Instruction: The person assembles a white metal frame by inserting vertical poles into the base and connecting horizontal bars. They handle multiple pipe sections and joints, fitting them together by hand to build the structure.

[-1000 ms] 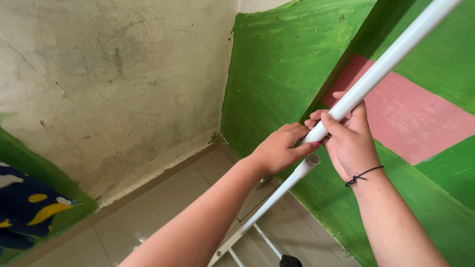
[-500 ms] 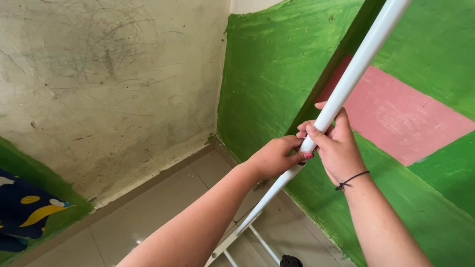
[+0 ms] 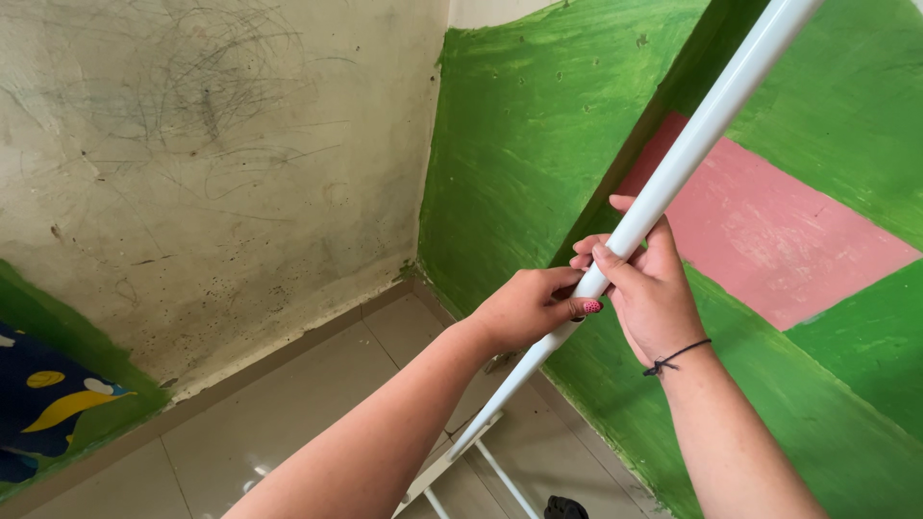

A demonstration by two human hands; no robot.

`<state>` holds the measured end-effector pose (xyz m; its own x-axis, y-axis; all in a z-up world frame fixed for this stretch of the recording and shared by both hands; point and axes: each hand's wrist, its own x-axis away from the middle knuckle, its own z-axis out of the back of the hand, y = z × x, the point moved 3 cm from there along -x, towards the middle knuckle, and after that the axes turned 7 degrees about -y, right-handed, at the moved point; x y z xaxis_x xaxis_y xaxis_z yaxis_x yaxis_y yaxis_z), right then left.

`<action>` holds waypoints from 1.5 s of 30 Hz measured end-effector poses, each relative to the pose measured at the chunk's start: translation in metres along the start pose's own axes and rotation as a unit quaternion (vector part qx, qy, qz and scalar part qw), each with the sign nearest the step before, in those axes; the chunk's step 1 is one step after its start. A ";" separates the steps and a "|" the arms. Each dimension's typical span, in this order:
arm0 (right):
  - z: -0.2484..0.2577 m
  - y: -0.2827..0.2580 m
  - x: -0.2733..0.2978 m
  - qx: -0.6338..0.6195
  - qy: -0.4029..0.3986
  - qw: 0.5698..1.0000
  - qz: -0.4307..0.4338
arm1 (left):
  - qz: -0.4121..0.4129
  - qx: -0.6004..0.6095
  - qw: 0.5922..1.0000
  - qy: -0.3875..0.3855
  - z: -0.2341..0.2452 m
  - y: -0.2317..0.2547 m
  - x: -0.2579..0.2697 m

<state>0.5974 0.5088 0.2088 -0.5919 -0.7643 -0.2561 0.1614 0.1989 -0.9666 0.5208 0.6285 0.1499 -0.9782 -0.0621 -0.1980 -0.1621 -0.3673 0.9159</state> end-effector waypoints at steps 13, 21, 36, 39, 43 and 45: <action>-0.001 0.025 -0.001 -0.045 0.021 0.998 0.028 | -0.026 0.038 0.998 0.044 -0.011 -0.016 0.000; 0.006 0.028 -0.010 -0.121 0.007 0.992 0.033 | -0.034 0.045 0.998 0.012 -0.012 -0.029 0.005; -0.010 0.023 -0.018 -0.127 0.058 0.990 -0.010 | 0.004 -0.028 1.000 0.009 -0.006 -0.034 0.005; -0.009 0.023 -0.021 -0.116 0.049 0.992 -0.007 | 0.002 -0.014 1.000 0.010 -0.007 -0.035 0.005; -0.006 0.025 -0.021 -0.125 0.032 0.992 0.002 | -0.007 0.001 1.000 0.012 -0.007 -0.037 0.005; -0.005 0.027 -0.019 -0.132 0.026 0.991 0.008 | -0.006 -0.001 1.000 0.008 -0.008 -0.037 0.006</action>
<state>0.6089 0.5322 0.1879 -0.6323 -0.7283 -0.2643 -0.0374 0.3695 -0.9285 0.5220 0.6345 0.1120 -0.9737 -0.0729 -0.2157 -0.1744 -0.3700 0.9125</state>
